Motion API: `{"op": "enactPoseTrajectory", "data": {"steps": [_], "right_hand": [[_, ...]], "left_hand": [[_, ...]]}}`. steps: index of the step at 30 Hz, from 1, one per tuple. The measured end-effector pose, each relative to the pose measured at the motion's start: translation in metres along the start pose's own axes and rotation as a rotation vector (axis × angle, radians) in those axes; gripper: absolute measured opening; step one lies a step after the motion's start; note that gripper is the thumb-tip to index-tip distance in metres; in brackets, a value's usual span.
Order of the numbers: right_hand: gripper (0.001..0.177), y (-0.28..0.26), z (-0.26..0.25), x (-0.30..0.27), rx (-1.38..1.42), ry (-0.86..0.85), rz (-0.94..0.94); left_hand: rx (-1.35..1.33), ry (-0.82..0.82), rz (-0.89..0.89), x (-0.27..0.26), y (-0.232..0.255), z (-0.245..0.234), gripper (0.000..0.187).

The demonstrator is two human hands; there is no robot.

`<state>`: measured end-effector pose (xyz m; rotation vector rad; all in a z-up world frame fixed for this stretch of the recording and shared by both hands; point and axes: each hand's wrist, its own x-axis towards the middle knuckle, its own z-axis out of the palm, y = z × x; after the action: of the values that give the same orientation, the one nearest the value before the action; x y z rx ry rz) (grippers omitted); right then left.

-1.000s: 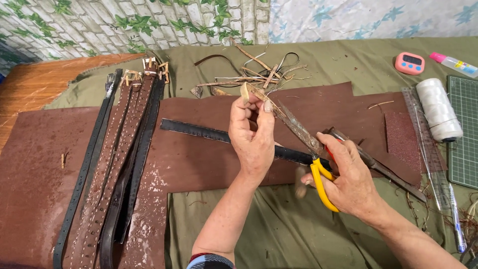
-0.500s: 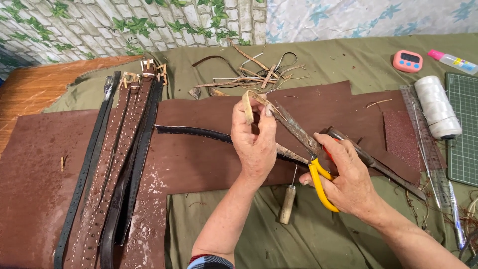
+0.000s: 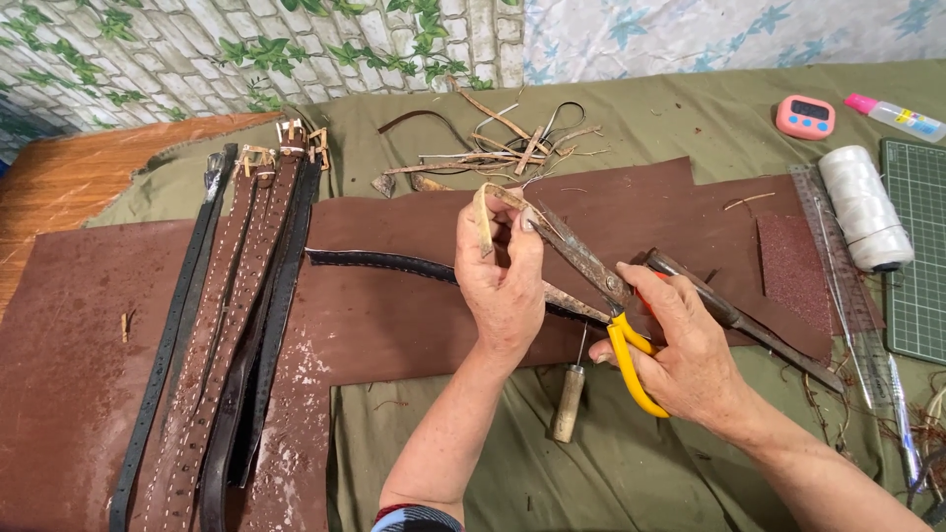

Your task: The person is punching holes into a leather strip using a hammer and punch tool, and then trimming excess leather from a thin strip using scissors.

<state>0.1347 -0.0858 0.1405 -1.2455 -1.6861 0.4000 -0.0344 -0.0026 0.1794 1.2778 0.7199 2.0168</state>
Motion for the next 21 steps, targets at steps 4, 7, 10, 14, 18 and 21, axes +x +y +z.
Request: {"op": "enactPoseTrajectory", "data": {"steps": [4,7,10,14,18,21], "right_hand": [[0.080,-0.002,-0.001,0.001,0.011,-0.013,0.010],[0.079,-0.003,-0.001,0.002,0.009,-0.010,-0.001],[0.080,-0.001,-0.001,0.002,0.012,-0.018,0.012],[0.080,0.003,-0.001,0.000,0.003,-0.006,0.000],[0.079,0.005,0.000,0.000,0.038,-0.021,0.026],[0.078,0.010,-0.001,-0.001,0.038,-0.025,0.024]], "left_hand": [[0.009,-0.006,0.001,0.002,0.008,0.001,0.014],[0.009,0.001,0.002,0.001,0.005,0.000,0.012],[0.014,0.000,-0.001,0.001,0.004,0.000,0.011],[0.017,-0.007,-0.014,0.004,0.013,0.002,0.011],[0.011,-0.016,-0.025,0.005,0.016,0.002,0.009],[0.012,-0.027,-0.028,0.006,0.019,0.002,0.008]]}}
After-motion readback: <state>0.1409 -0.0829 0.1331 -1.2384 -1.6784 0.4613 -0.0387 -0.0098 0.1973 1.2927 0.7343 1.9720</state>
